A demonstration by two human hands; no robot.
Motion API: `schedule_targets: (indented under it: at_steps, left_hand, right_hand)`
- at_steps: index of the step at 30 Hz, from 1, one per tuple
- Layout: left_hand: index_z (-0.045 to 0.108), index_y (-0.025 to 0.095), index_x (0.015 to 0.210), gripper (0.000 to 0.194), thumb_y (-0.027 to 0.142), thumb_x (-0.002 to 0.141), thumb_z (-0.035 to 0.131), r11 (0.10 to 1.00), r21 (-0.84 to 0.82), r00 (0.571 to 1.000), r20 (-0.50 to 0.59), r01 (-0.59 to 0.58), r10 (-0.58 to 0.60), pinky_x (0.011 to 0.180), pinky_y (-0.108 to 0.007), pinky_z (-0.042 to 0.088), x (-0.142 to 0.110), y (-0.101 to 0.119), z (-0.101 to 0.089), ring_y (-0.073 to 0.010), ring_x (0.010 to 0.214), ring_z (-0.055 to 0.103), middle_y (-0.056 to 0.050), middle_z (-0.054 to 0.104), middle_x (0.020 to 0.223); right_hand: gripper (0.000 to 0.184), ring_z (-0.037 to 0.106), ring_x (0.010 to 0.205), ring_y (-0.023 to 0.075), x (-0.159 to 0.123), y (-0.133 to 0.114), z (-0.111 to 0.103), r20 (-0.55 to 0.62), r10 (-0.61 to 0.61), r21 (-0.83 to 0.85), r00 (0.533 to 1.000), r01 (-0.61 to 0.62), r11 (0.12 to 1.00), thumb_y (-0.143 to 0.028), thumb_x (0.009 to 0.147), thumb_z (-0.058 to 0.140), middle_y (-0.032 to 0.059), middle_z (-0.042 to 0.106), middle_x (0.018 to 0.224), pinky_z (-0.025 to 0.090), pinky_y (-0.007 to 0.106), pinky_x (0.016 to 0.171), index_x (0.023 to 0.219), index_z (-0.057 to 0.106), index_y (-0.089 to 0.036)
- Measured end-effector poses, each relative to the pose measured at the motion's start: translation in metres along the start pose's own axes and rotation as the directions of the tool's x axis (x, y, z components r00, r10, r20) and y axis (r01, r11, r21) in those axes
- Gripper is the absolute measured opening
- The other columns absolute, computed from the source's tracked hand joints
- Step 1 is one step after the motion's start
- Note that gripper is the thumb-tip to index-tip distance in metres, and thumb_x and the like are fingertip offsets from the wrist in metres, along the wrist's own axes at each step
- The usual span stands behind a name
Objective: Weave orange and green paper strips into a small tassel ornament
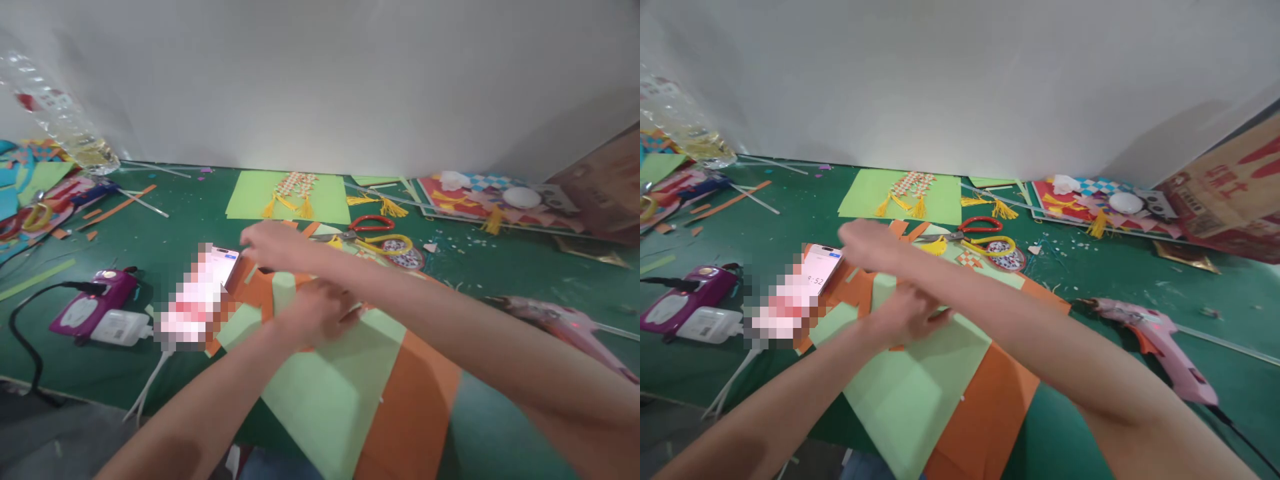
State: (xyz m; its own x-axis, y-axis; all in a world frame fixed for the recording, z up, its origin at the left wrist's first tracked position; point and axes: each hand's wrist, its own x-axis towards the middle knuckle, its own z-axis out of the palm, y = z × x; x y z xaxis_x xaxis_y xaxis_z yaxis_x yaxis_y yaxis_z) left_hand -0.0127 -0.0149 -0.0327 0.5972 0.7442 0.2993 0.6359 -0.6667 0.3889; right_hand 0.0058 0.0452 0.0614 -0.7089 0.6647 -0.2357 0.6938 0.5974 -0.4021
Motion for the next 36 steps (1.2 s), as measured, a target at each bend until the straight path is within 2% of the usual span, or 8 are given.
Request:
schedule_targets:
  at_steps: [3,6,12,20,26,29,33,36]
  left_hand:
    - [0.064,0.016,0.091,0.024,0.026,0.092,0.042,0.995,0.011,0.995,0.038,-0.098,0.097,0.072,-0.033,0.048,0.002,0.003,-0.004,-0.0211,0.084,0.063,-0.007,0.068,0.086]
    - [0.063,0.013,0.092,0.027,0.024,0.093,0.038,0.989,0.042,0.990,0.035,-0.139,0.138,0.072,-0.033,0.048,0.003,0.003,-0.005,-0.0222,0.084,0.063,-0.008,0.068,0.087]
    - [0.063,0.013,0.091,0.028,0.024,0.094,0.037,0.982,0.071,0.985,0.003,-0.174,0.174,0.070,-0.031,0.047,0.004,0.002,-0.003,-0.0203,0.080,0.062,-0.008,0.069,0.086]
    - [0.062,0.014,0.087,0.021,0.023,0.092,0.044,0.981,0.105,0.987,0.017,-0.163,0.162,0.066,-0.029,0.045,0.003,0.003,-0.004,-0.0192,0.077,0.061,-0.005,0.065,0.079]
    - [0.061,0.015,0.087,0.023,0.023,0.093,0.040,0.985,0.087,0.988,0.033,-0.151,0.149,0.069,-0.029,0.045,0.003,0.003,-0.004,-0.0183,0.079,0.061,-0.005,0.066,0.081]
    - [0.061,0.015,0.086,0.022,0.022,0.093,0.041,0.985,0.080,0.988,0.030,-0.152,0.150,0.070,-0.029,0.046,0.004,0.004,-0.004,-0.0181,0.079,0.061,-0.005,0.066,0.081]
    - [0.060,0.015,0.087,0.019,0.021,0.092,0.043,0.988,0.052,0.990,0.026,-0.143,0.142,0.070,-0.029,0.046,0.004,0.004,-0.004,-0.0180,0.081,0.061,-0.005,0.067,0.082]
    - [0.060,0.016,0.088,0.017,0.021,0.092,0.044,0.991,0.024,0.991,0.020,-0.130,0.130,0.071,-0.029,0.047,0.004,0.004,-0.004,-0.0181,0.082,0.062,-0.006,0.067,0.084]
  right_hand:
    - [0.022,0.050,0.063,0.0174,0.022,0.029,-0.007,-0.009,0.119,-0.105,0.993,-0.120,0.987,-0.032,0.087,0.052,0.0049,0.051,0.062,0.029,0.028,0.054,0.076,0.059,-0.014]
    - [0.029,0.054,0.065,0.0199,0.032,0.033,-0.007,0.056,0.187,-0.156,0.981,-0.176,0.972,-0.042,0.082,0.061,0.0037,0.049,0.060,0.032,0.029,0.056,0.078,0.062,-0.014]
    - [0.026,0.057,0.064,0.0187,0.043,0.025,-0.012,0.182,0.231,-0.152,0.956,-0.205,0.967,-0.038,0.080,0.065,0.0034,0.054,0.063,0.037,0.027,0.056,0.081,0.064,-0.013]
    - [0.026,0.046,0.055,0.0107,0.045,0.048,-0.018,0.225,0.157,0.048,0.962,-0.172,0.984,-0.029,0.076,0.067,-0.0005,0.050,0.060,0.034,0.025,0.051,0.059,0.051,-0.017]
    - [0.030,0.043,0.051,0.0078,0.039,0.059,-0.026,0.073,0.049,0.234,0.996,-0.065,0.970,-0.025,0.079,0.065,-0.0024,0.049,0.054,0.033,0.022,0.049,0.058,0.044,-0.018]
    - [0.031,0.044,0.048,0.0068,0.039,0.062,-0.030,-0.054,-0.035,0.407,0.998,0.054,0.912,-0.018,0.078,0.065,-0.0023,0.050,0.051,0.034,0.021,0.048,0.055,0.044,-0.017]
    - [0.028,0.045,0.044,0.0059,0.033,0.061,-0.046,-0.284,-0.064,0.515,0.957,0.208,0.831,-0.016,0.077,0.065,-0.0033,0.050,0.047,0.035,0.020,0.046,0.056,0.048,-0.017]
    - [0.025,0.045,0.042,0.0049,0.017,0.056,-0.068,-0.480,-0.010,0.494,0.877,0.280,0.823,-0.019,0.078,0.066,-0.0054,0.049,0.045,0.034,0.019,0.043,0.059,0.050,-0.017]
